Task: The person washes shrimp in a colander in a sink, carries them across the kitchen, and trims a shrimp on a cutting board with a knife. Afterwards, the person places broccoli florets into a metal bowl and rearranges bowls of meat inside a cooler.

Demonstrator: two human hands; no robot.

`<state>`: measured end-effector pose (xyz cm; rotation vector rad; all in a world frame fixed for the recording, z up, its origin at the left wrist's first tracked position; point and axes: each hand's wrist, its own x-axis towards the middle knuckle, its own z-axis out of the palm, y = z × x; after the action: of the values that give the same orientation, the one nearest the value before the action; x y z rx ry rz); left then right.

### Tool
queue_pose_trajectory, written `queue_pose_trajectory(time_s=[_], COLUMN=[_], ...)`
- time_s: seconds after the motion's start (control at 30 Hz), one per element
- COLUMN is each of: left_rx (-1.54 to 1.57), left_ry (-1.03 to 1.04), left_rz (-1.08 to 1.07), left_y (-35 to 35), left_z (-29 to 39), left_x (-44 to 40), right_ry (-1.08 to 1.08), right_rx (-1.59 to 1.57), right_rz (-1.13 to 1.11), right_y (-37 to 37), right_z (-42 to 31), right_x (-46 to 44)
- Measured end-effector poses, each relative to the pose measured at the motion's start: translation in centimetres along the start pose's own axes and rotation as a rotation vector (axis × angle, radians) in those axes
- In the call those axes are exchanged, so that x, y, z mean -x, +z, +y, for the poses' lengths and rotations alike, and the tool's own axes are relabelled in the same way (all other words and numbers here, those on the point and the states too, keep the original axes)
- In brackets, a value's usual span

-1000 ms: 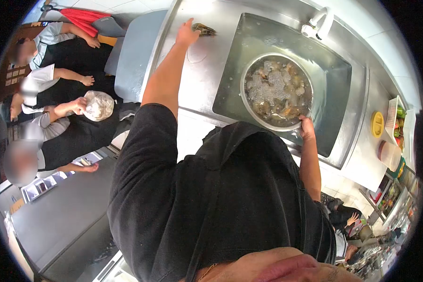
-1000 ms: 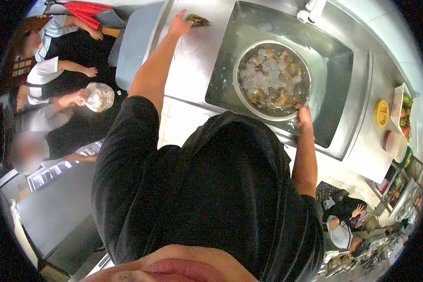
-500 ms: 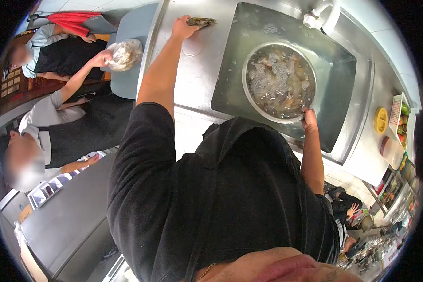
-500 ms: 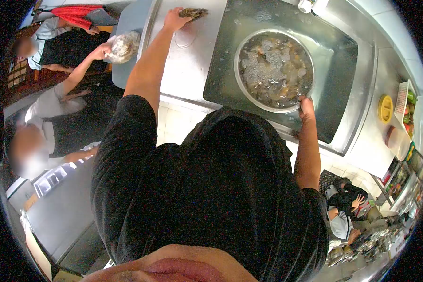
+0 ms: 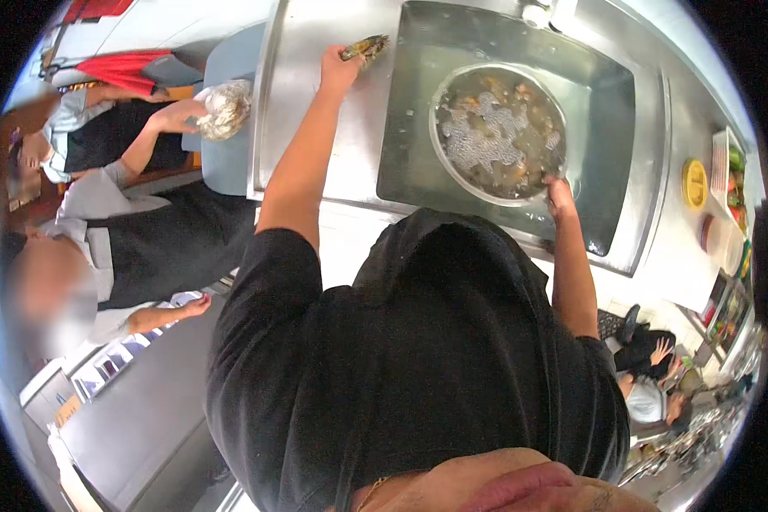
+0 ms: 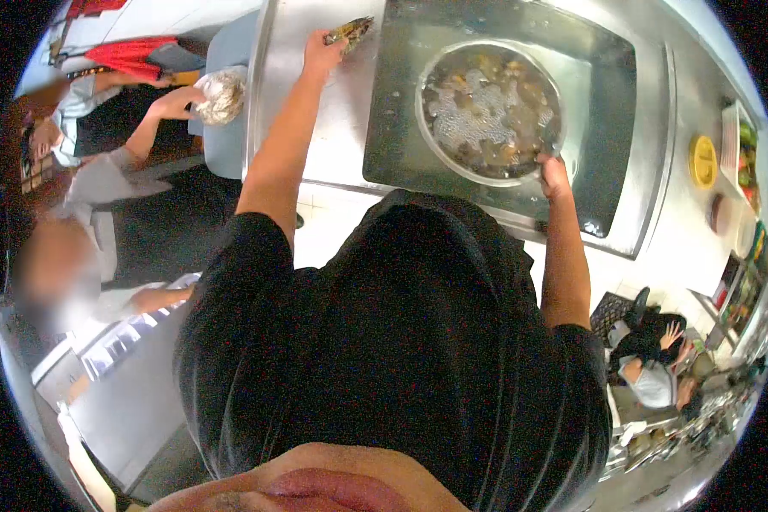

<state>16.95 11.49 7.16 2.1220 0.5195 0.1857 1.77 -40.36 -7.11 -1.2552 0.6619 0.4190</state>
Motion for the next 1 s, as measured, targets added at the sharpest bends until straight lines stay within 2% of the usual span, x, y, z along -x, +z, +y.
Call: queue_pose_trajectory(time_s=[0.03, 0.07, 0.1, 0.13, 0.17, 0.2, 0.3, 0.37, 0.47, 0.6, 0.63, 0.73, 0.83, 0.93, 1.0], left_rx=[0.084, 0.17, 0.185, 0.201, 0.215, 0.186, 0.081, -0.015, -0.264, -0.319, -0.295, -0.35, -0.022, 0.107, 0.041], left_ry=[-0.022, -0.045, -0.055, -0.066, -0.066, -0.062, -0.079, -0.121, 0.138, 0.34, 0.31, 0.133, -0.155, -0.178, -0.234], left_rz=[-0.073, -0.122, -0.198, -0.273, -0.31, -0.369, -0.519, -0.582, -0.499, -0.135, -0.106, -0.14, -0.227, -0.264, -0.246], left_y=[0.2, -0.1, 1.8, 4.1, 5.3, 6.8, 10.6, 12.2, 11.7, 10.1, 9.8, 9.5, 9.9, 10.6, 10.7], left_z=[2.2, 3.9, 4.7, 5.3, 5.6, 5.5, 4.7, 4.4, 3.5, -0.2, -0.9, -2.2, -1.1, -1.7, -1.5], left_x=[1.9, 3.4, 5.3, 7.2, 8.2, 9.1, 11.9, 12.9, 13.1, 12.2, 12.3, 12.7, 13.9, 13.8, 13.7], right_ry=[0.111, 0.011, 0.115, 0.118, 0.132, 0.142, 0.142, 0.118, 0.067, 0.124, 0.093, 0.092, 0.076, 0.0, -0.003], right_rx=[0.139, 0.045, 0.091, 0.119, 0.08, 0.12, 0.051, 0.076, -0.001, 0.087, 0.149, 0.047, 0.245, 0.086, 0.116], right_rz=[-0.02, -0.065, -0.063, -0.048, -0.06, -0.089, -0.079, -0.112, -0.19, -0.151, -0.187, -0.147, -0.137, -0.145, -0.074], right_y=[-0.7, 0.7, 0.5, -2.5, 0.6, 0.1, 2.4, 1.6, 2.2, 1.8, 1.6, 0.9, 0.4, 0.8, 1.1], right_z=[0.3, 0.4, -0.1, 4.2, -0.9, 0.5, -1.4, 0.4, 0.0, -1.1, -1.5, 0.0, 0.0, 0.0, -0.3], right_x=[-1.0, -2.1, -1.1, -5.1, -0.8, -3.3, 0.1, -2.3, -2.2, -2.7, -2.8, -4.6, -5.2, -5.2, -5.7])
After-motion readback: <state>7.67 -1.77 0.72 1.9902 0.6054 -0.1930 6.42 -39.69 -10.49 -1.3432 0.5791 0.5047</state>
